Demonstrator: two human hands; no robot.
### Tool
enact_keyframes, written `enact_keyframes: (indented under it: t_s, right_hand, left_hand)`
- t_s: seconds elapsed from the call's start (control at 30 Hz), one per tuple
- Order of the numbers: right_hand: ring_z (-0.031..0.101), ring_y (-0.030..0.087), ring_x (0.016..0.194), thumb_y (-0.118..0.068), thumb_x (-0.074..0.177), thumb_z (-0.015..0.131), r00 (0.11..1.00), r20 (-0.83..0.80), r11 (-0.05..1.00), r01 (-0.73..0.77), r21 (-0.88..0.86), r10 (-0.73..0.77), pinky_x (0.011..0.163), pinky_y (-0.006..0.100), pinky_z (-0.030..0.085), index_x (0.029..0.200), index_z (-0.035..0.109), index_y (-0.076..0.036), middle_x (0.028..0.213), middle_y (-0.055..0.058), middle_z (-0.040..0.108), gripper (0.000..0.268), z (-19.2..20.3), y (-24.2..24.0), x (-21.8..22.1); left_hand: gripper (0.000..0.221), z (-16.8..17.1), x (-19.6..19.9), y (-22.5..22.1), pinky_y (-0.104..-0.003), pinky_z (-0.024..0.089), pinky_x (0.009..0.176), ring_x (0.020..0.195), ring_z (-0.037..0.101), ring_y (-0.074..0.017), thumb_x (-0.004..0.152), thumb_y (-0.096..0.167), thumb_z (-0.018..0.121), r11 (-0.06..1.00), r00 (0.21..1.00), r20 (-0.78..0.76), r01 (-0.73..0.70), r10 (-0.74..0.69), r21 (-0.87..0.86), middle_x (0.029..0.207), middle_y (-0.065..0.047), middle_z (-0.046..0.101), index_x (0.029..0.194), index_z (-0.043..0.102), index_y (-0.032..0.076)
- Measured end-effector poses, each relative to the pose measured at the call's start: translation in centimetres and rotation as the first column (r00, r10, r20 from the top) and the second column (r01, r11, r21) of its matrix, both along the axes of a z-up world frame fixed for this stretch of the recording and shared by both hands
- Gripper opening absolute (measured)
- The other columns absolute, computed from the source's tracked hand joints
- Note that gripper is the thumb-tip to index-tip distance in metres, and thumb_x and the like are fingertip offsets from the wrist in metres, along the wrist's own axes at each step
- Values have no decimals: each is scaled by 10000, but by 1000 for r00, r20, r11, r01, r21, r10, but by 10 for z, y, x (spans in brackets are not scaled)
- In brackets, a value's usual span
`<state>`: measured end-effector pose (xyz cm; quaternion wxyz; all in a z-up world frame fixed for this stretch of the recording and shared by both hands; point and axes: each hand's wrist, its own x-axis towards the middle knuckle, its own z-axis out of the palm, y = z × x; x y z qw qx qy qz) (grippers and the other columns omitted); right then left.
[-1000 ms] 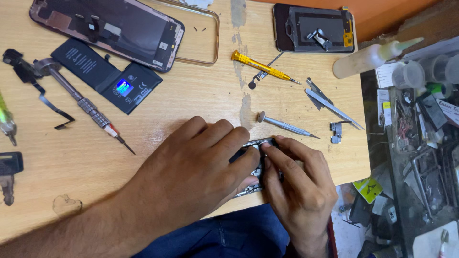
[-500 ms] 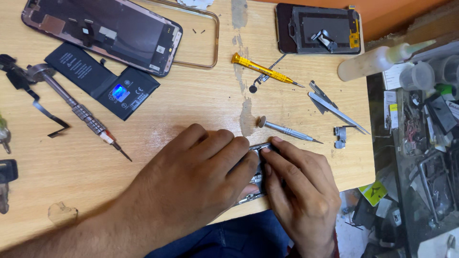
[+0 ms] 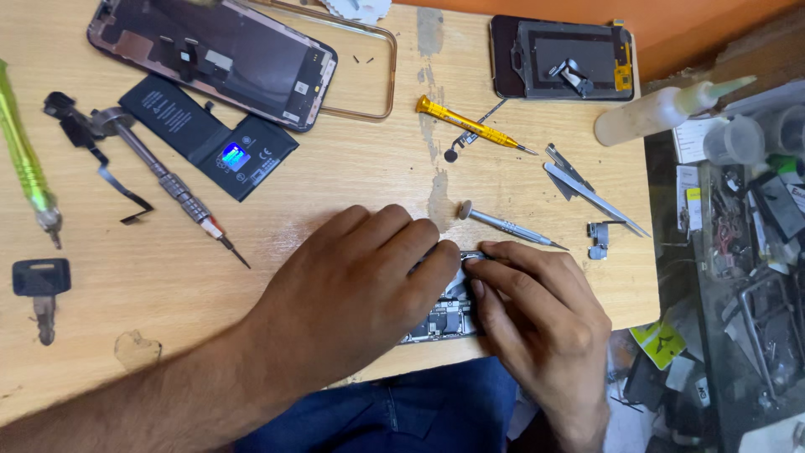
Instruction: The person uses a metal spudger to pry and lift internal components inside a disassembled smartphone. They remove a small metal bracket and set it aside, then continue to adjust internal parts with the tool.
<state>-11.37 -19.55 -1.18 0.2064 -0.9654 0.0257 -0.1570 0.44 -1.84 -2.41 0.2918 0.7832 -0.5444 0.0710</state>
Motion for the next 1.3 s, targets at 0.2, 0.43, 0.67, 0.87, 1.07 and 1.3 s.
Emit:
enact_keyframes:
  t_s: [0.2, 0.43, 0.67, 0.87, 1.07, 1.3]
  right_hand:
    - [706, 255, 1008, -39, 812, 796, 995, 36, 995, -95, 43, 93, 866, 354, 556, 1047, 758, -43, 1129, 101, 731, 239, -3, -13, 1]
    - [701, 258, 998, -28, 814, 799, 993, 84, 992, -85, 98, 77, 860, 358, 556, 1044, 759, -47, 1117, 97, 727, 234, -9, -15, -3]
    - [686, 265, 982, -42, 797, 795, 991, 85, 992, -107, 69, 101, 839, 374, 547, 1056, 773, -67, 1111, 87, 723, 261, -10, -17, -4]
    - [691, 261, 991, -43, 822, 785, 992, 98, 994, -87, 61, 81, 854, 371, 553, 1064, 765, -69, 1097, 88, 717, 245, -13, -14, -6]
    - [696, 247, 1004, -38, 836, 791, 991, 119, 997, -71, 42, 66, 866, 366, 552, 1062, 758, -68, 1087, 79, 718, 231, -12, -10, -4]
    - [690, 247, 1007, -32, 830, 792, 992, 108, 997, -64, 41, 59, 860, 363, 545, 1052, 765, -72, 1097, 85, 723, 227, -11, -9, -2]
  left_hand:
    - [85, 6, -1, -10, -332, 509, 674, 802, 621, -153, 836, 162, 701, 991, 991, 131, -30, 13, 134, 814, -14, 609, 840, 638, 105]
    - [112, 14, -2, -21, -306, 552, 567, 740, 671, -151, 816, 166, 719, 962, 968, 250, -41, -28, 268, 781, -32, 649, 793, 626, 108]
    - [119, 20, 1, -27, -361, 577, 617, 792, 683, -198, 801, 138, 724, 967, 988, 148, -6, -32, 253, 826, -57, 658, 859, 644, 72]
    - [208, 15, 13, -22, -389, 571, 663, 794, 666, -226, 836, 196, 740, 984, 995, -84, 64, -50, 169, 867, -83, 644, 934, 664, 29]
    - [200, 11, 16, -18, -377, 575, 682, 780, 664, -213, 898, 191, 728, 991, 980, -192, 75, -52, 114, 876, -85, 640, 974, 668, 17]
    - [174, 19, 26, -8, -388, 574, 708, 814, 687, -228, 949, 197, 680, 990, 929, -364, 102, -60, 98, 881, -75, 654, 1004, 665, 33]
